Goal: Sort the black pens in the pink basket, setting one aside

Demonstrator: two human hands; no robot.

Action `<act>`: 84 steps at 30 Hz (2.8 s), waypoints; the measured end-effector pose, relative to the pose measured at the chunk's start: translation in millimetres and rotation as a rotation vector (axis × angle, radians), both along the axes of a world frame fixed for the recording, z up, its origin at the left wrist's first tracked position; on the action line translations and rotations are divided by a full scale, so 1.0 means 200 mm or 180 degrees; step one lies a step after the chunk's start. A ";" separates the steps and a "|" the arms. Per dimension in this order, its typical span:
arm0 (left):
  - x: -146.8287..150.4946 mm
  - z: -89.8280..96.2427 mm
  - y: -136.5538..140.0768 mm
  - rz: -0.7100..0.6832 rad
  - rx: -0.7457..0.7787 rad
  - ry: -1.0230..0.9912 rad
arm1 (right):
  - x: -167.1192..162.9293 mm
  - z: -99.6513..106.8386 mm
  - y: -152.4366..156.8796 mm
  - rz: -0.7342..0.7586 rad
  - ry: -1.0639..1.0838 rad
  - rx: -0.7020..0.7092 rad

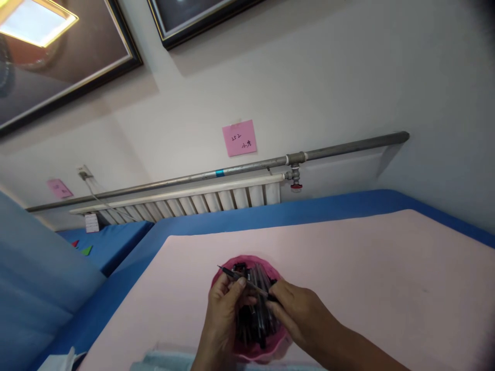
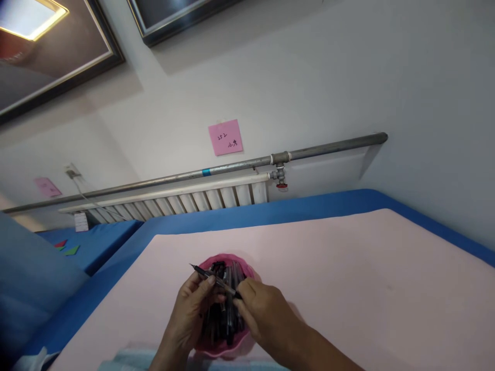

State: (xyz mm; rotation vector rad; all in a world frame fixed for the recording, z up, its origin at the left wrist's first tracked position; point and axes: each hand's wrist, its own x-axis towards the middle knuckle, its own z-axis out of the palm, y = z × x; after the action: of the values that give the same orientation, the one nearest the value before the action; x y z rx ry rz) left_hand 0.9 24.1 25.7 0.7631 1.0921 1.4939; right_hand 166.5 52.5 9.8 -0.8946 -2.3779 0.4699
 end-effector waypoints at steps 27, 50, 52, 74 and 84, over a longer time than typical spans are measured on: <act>-0.08 -0.02 -0.02 -0.0206 -0.0023 0.4524 | -0.03 0.05 0.05 -0.0702 0.1262 -0.1436; -0.31 0.01 -0.01 0.1335 -0.0360 0.3433 | -0.03 0.02 0.07 -0.0626 0.1344 -0.1462; -0.34 0.00 0.00 0.1391 -0.0367 0.3514 | -0.02 0.02 0.07 -0.0603 0.1334 -0.1479; -0.28 -0.06 0.03 0.0368 0.0286 0.4744 | -0.01 0.03 0.07 -0.0535 0.1168 -0.1561; -0.17 -0.05 0.05 0.0180 0.0059 0.5652 | -0.02 0.03 0.07 -0.0525 0.1222 -0.1508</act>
State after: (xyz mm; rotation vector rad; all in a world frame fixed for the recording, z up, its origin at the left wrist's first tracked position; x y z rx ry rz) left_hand -33.6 34.1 16.3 2.1928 2.2836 0.5282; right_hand 161.8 66.4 16.7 -1.0779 -1.8548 1.0614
